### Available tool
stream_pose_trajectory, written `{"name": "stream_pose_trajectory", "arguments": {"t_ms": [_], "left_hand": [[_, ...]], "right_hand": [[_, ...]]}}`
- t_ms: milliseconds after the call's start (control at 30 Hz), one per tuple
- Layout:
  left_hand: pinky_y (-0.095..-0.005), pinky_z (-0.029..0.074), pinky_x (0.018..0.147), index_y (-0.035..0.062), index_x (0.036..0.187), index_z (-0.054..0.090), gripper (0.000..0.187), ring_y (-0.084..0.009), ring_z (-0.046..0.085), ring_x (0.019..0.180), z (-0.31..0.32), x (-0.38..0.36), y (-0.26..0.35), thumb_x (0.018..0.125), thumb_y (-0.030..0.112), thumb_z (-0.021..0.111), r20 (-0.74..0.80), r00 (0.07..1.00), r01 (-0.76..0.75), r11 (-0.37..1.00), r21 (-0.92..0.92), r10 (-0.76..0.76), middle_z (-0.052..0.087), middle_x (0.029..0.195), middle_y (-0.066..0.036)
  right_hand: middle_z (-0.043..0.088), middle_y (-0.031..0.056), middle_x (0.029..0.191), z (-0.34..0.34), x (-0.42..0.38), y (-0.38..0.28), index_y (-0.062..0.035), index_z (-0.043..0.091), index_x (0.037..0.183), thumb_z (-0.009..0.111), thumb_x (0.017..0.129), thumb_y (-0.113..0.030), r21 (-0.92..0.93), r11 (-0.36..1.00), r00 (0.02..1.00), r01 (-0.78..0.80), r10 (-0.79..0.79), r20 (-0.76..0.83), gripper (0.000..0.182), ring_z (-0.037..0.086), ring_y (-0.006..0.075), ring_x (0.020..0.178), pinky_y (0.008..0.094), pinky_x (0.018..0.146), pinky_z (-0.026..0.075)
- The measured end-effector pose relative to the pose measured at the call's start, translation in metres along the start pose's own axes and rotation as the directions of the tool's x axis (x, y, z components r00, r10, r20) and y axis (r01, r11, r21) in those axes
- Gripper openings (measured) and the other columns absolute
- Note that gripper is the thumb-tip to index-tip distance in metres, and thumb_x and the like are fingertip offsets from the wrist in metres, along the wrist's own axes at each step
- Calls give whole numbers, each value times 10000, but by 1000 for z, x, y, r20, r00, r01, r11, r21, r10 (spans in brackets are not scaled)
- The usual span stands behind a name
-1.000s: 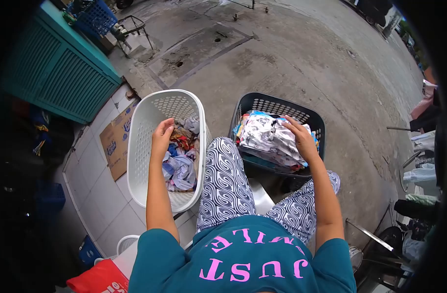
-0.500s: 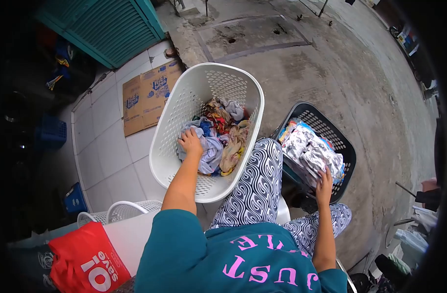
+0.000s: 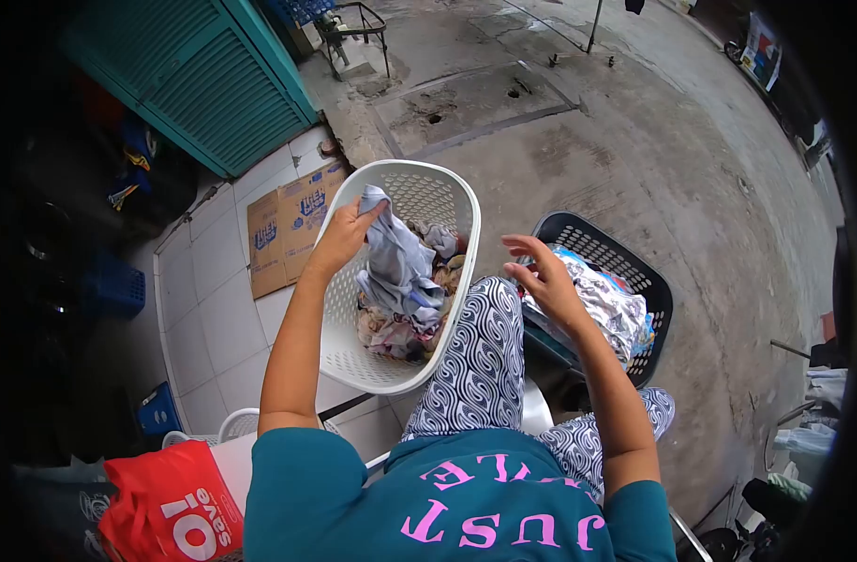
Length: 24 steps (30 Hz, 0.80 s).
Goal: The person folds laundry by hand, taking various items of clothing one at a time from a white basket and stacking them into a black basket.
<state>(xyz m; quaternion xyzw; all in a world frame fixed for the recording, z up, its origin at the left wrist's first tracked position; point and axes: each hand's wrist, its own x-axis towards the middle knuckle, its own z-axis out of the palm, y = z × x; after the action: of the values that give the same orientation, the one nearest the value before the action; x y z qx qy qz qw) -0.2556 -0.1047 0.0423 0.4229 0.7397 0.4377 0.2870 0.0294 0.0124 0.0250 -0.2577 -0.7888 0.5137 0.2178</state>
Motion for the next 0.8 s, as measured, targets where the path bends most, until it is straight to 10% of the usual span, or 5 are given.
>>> {"name": "stream_pose_trajectory", "arguments": {"t_ms": [200,500,567,667,800], "left_hand": [[-182,423,611,76,997,584,265,-43,522,719,11,-15,164,905,299,474,-85,910,-375,720,-585,405,570,811,21],[-217,384,634,34,869,590,130,-75,475,706,27,26,185,868,151,534,-422,634,-693,718,62,648,541,769,-13],[-215,380,626,25,807,563,120,-76,465,670,45,29,182,856,132,544,-358,725,-652,753,-85,588,516,731,6],[-205,385,586,50,834,545,98,-49,457,640,86,23,197,852,146,538,-284,793,-605,748,-271,539,496,707,31],[-189,403,566,88,898,533,112,-39,483,649,128,49,200,831,178,536,-90,918,-384,811,-442,386,518,736,30]], "right_hand": [[529,153,1130,33,25,-46,-36,469,1169,676,708,-316,11,967,961,256,-253,-110,578,508,276,1046,353,821,422],[569,79,792,-120,-48,-61,-60,604,964,585,806,-120,-84,988,904,131,-154,-398,170,513,159,751,251,685,407],[554,67,815,-154,-67,-63,-40,608,953,576,817,-140,-381,887,776,262,-428,-462,172,517,155,782,250,704,412],[570,8,827,-186,-94,-78,-40,572,907,595,806,-131,118,984,872,132,-59,-485,138,501,94,812,240,723,405],[546,-16,828,-225,-105,-67,-39,544,910,631,773,-99,-65,998,941,2,-24,-336,174,486,78,797,217,744,390]]}}
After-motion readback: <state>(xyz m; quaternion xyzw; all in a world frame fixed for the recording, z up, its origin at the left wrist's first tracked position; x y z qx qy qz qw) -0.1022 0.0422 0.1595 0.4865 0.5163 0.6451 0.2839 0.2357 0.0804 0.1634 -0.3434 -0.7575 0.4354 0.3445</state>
